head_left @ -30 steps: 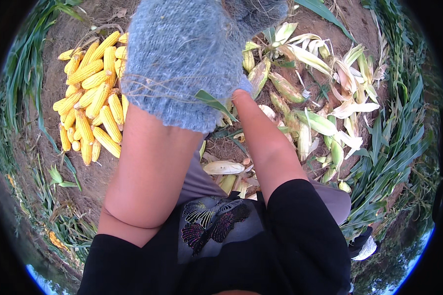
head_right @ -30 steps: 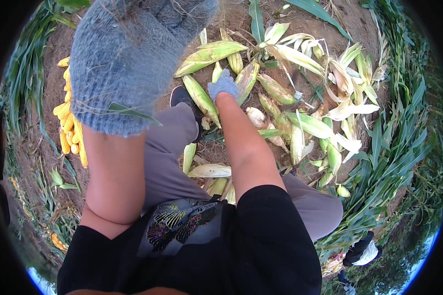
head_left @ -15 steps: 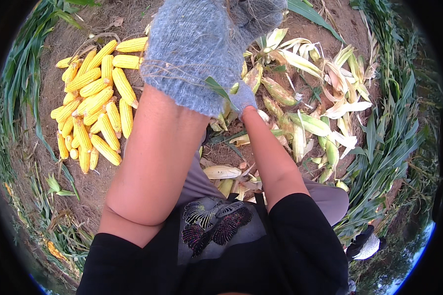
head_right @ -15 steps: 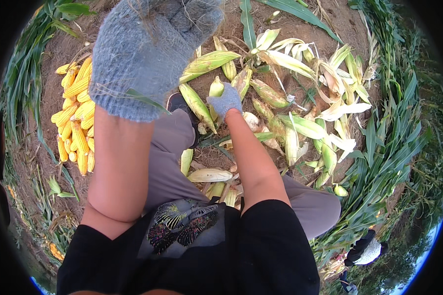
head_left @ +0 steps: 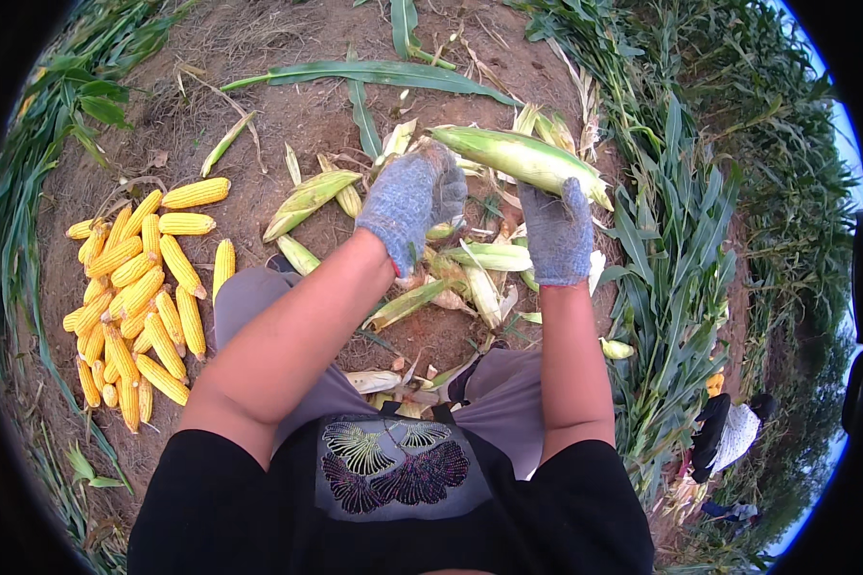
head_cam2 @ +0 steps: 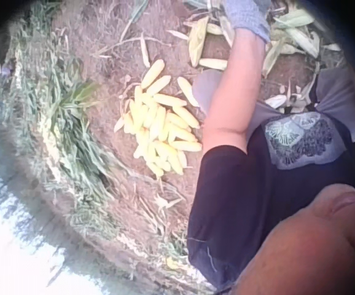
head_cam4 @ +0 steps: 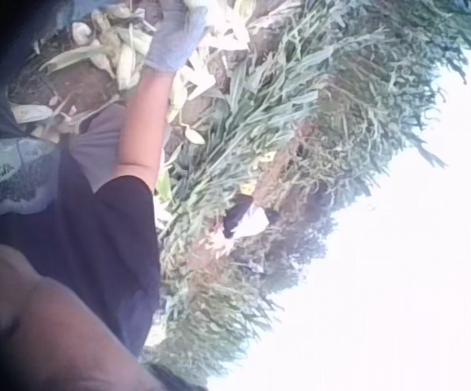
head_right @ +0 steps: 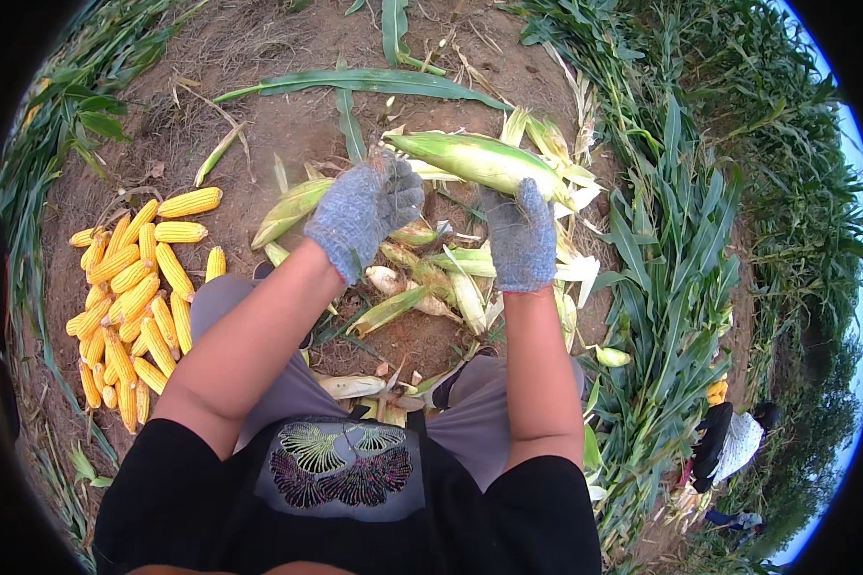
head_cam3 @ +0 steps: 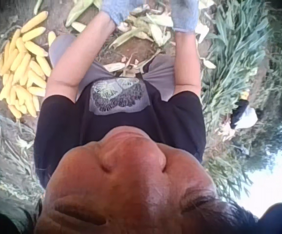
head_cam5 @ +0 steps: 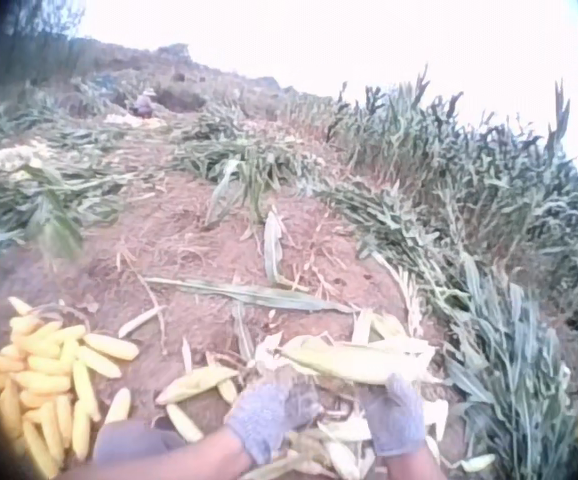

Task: The person sits on the ground in a cornfield and shucks corn cobs by hand, removing the husks and silk. They place the shucked corn into a growing pile to their left and discard the husks to the right.

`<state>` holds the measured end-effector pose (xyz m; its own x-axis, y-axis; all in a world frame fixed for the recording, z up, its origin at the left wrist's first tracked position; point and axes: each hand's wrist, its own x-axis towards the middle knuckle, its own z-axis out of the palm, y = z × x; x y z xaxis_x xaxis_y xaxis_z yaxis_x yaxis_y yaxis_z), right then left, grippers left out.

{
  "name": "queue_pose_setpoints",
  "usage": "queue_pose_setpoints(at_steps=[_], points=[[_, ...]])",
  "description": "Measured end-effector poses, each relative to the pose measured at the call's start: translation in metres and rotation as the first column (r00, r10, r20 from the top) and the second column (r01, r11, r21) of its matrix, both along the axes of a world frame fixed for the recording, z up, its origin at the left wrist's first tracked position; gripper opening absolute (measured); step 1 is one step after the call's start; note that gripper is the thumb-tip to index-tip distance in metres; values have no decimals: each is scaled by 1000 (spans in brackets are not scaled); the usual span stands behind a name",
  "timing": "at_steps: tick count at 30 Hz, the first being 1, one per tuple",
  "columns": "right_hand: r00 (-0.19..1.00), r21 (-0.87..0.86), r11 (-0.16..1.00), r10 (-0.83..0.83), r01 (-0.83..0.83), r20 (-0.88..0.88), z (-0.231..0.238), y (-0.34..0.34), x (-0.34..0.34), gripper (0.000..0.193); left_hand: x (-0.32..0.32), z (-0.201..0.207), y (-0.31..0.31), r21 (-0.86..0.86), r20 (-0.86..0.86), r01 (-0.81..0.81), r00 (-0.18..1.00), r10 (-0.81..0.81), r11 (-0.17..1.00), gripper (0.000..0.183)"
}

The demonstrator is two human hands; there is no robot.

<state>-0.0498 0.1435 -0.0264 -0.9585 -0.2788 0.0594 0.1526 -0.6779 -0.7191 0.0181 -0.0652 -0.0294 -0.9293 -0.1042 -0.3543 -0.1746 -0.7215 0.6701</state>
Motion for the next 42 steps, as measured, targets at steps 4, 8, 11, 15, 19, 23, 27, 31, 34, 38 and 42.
queue_pose_setpoints(at_steps=[4,8,11,15,19,23,27,31,34,38,42], points=[[976,218,975,93,-49,-198,24,7,38,72,-11,10,29,234,-14,-119,992,125,965,31],[936,89,934,349,-345,-40,19,18,52,85,-33,3,20,207,-46,-196,977,210,958,27],[934,443,859,339,-258,-112,33,22,45,87,-41,4,13,155,-91,-203,972,218,967,25],[923,653,750,319,-106,-216,24,36,38,96,-50,12,4,-198,-237,-230,955,181,953,26],[968,611,760,248,-220,39,23,32,44,78,-46,21,18,-668,-347,-275,937,38,691,31],[969,756,652,143,60,-201,-1,23,51,66,-49,14,21,-836,-343,-282,938,-47,470,27],[933,789,574,113,220,-342,1,18,56,67,-49,18,25,-778,-344,-269,939,-27,568,23],[931,737,625,47,256,-363,-2,10,61,69,-49,19,26,-668,-354,-281,934,37,689,20],[922,738,614,41,281,-385,-4,7,63,68,-53,9,26,-518,-336,-250,939,75,818,19],[899,709,630,40,316,-436,-7,4,63,66,-54,4,26,-314,-271,-184,958,97,931,17],[834,740,511,76,438,-546,-7,6,62,66,-56,6,28,-103,-197,-106,977,84,989,15]])
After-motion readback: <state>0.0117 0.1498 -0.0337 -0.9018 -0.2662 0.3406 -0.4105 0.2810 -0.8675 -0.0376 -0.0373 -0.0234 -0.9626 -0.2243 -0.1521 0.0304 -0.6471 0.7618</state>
